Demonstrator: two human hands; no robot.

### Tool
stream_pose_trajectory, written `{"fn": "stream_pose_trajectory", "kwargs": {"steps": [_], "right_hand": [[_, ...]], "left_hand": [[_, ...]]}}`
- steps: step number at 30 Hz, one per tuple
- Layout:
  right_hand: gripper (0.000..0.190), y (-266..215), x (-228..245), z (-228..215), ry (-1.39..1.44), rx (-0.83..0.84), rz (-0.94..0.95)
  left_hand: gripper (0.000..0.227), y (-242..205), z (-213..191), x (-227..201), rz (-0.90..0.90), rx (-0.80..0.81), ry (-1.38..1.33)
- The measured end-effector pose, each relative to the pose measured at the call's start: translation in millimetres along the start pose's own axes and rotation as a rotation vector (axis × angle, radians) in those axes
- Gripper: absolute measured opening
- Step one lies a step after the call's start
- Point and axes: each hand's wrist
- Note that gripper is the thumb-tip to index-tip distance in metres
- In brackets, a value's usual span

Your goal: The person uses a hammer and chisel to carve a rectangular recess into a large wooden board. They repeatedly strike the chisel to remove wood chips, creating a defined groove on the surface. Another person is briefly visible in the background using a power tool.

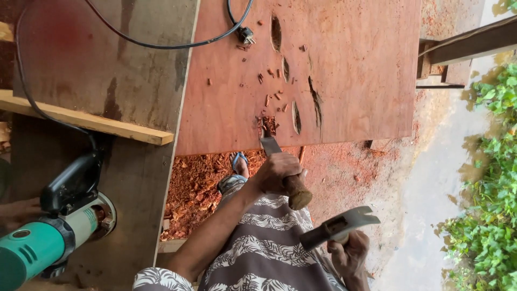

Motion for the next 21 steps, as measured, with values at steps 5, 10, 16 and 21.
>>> {"fn": "stream_pose_trajectory", "kwargs": {"steps": [5, 10, 16, 21], "right_hand": [[0.029, -37.4, 11.4, -10.2, 0.162, -0.363, 0.39], [0.034, 21.6, 28.0, 21.8, 0.213, 0.179, 0.053], [0.025, -14.7, 3.2, -0.1, -0.025, -0.103, 0.019], [0.013, 7.0, -6.9, 27.4, 0.058, -0.114, -0.031]], "left_hand": [[0.016, -18.5, 11.3, 9.6, 0.001, 0.024, 0.05], [0.013, -6.8, 1.1, 2.0, -0.011, 0.022, 0.006], [0.016, -8.5, 5.0, 3.1, 0.011, -0.019, 0.051], [0.014, -2.3, 0.0, -2.7, -0.002, -0.021, 0.056]]}}
Point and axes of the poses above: each hand's wrist, its own y-axis towards the middle knuckle, its own z-axis out of the palm, x = y × z, and after that the axes turned 12 degrees about z, right-handed
